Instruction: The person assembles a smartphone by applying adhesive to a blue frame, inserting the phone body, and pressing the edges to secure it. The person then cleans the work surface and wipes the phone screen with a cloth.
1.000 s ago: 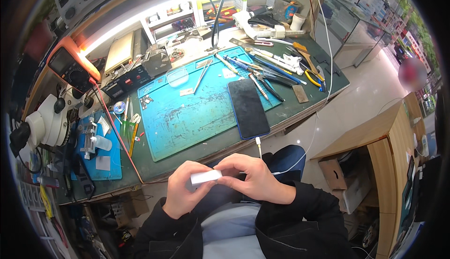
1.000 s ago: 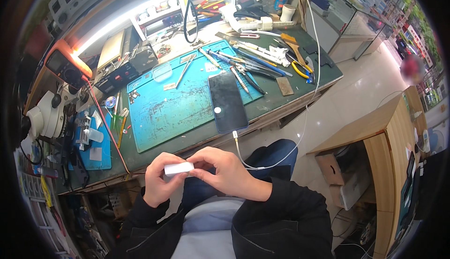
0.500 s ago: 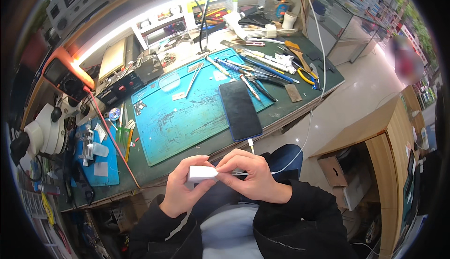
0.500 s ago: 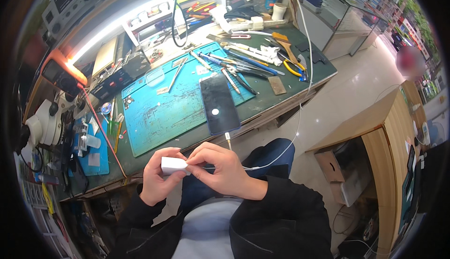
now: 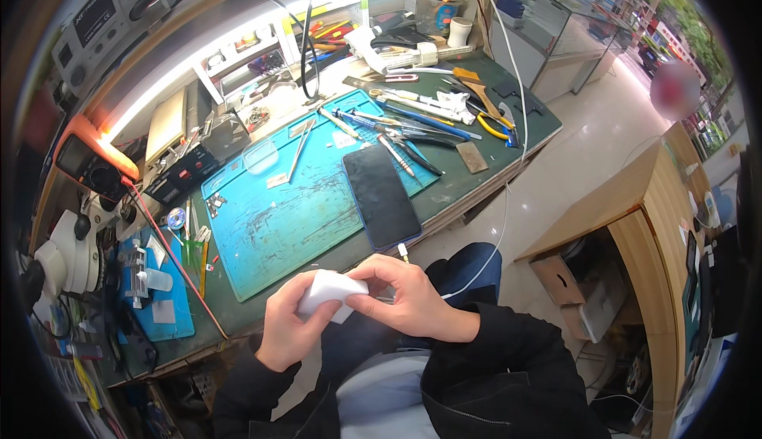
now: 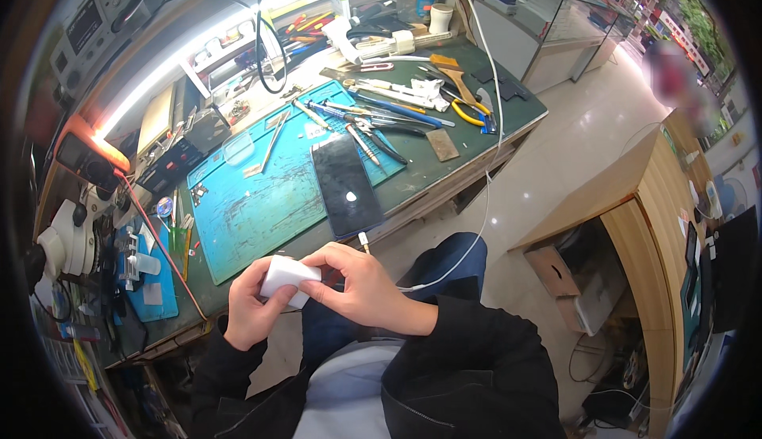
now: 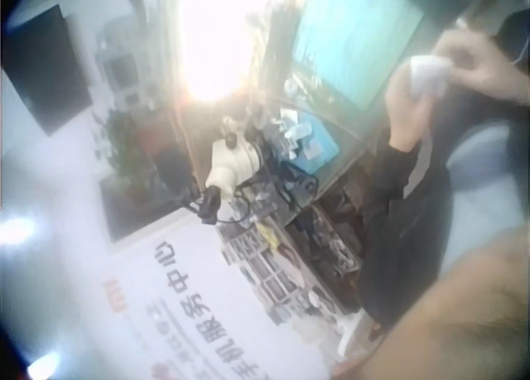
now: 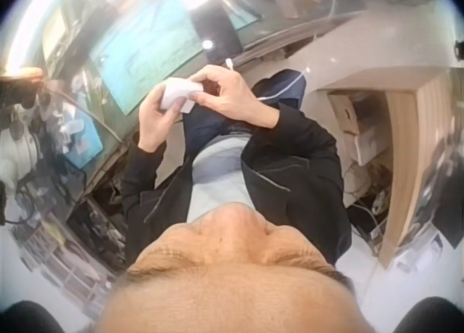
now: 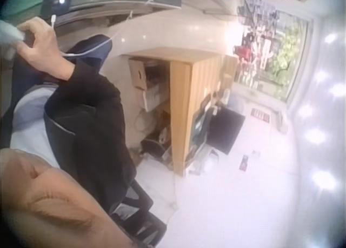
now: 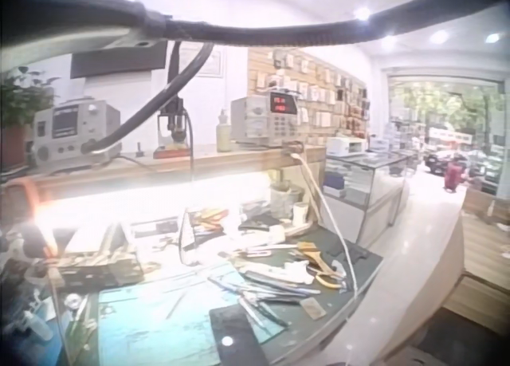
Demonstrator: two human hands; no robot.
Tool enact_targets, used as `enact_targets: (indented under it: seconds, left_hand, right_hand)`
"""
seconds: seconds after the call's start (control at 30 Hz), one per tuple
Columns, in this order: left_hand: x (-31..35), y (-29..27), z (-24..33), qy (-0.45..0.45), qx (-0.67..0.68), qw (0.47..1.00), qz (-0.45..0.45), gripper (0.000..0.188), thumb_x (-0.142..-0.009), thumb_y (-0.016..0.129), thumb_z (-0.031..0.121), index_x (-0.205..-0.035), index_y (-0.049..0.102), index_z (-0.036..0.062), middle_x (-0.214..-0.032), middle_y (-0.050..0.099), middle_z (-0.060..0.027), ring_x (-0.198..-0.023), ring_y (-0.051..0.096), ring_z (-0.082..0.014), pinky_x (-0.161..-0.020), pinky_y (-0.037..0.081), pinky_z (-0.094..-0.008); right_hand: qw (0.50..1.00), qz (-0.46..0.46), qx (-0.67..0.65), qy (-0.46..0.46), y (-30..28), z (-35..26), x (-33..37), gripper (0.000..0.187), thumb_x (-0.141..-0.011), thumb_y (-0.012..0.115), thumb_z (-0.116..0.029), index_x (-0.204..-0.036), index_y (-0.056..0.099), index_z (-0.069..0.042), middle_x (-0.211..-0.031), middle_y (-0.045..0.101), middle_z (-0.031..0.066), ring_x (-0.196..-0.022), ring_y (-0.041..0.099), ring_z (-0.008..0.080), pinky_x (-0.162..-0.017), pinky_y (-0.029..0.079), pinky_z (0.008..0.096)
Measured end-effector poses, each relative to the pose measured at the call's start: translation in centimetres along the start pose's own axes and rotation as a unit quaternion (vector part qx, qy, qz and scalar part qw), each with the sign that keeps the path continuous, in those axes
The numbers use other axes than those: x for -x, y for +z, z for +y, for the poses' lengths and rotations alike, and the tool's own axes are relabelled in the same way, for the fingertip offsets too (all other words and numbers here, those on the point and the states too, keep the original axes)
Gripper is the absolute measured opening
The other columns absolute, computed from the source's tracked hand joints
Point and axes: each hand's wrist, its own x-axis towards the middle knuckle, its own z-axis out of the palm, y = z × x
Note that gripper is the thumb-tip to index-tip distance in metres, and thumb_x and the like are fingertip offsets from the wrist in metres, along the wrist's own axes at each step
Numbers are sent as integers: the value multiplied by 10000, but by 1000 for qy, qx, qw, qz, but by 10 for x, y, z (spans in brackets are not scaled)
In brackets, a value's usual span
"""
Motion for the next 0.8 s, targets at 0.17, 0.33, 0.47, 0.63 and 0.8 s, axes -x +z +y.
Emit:
enact_targets:
  seconds: [0.17,0.33,0.47,0.63,0.8]
  left_hand:
    - [-1,-2,4,16,-12,1000,-9,451,-881,778,49,-1300,621,-1,-1149,708,-123,-1014,686,-182,-873,554,-322]
    - [-11,-1,8,11,119,993,-19,540,-911,746,15,-1402,523,-1,-1245,649,-119,-1074,656,-174,-863,554,-306]
    - [-25,-14,11,-25,89,994,-52,516,-927,730,4,-1398,519,-9,-1219,644,-100,-1077,650,-158,-870,561,-301]
    - [-46,-26,16,-11,68,989,-131,529,-945,715,14,-1424,490,-9,-1293,618,-122,-1172,639,-182,-966,553,-329]
    - [-69,-35,3,-19,197,968,-154,607,-959,717,47,-1491,427,23,-1335,599,-141,-1211,618,-191,-1025,516,-341]
  right_hand:
    - [1000,19,8,-7,0,2,1,239,-940,757,-193,-1086,702,-12,-944,675,73,-796,665,144,-706,534,289]
    - [991,78,-110,12,1,0,-1,252,-949,754,-171,-1116,689,6,-966,687,73,-853,688,146,-771,551,281]
    - [995,67,-74,1,-2,-12,-7,256,-977,725,-137,-1176,669,15,-1005,674,48,-914,678,98,-796,554,260]
    - [997,77,-2,24,-13,-7,-9,229,-971,725,-155,-1124,700,13,-998,698,88,-870,706,150,-763,558,285]
    - [991,125,41,-14,-9,-9,-30,240,-957,736,-158,-1132,703,2,-960,691,103,-805,703,172,-715,553,286]
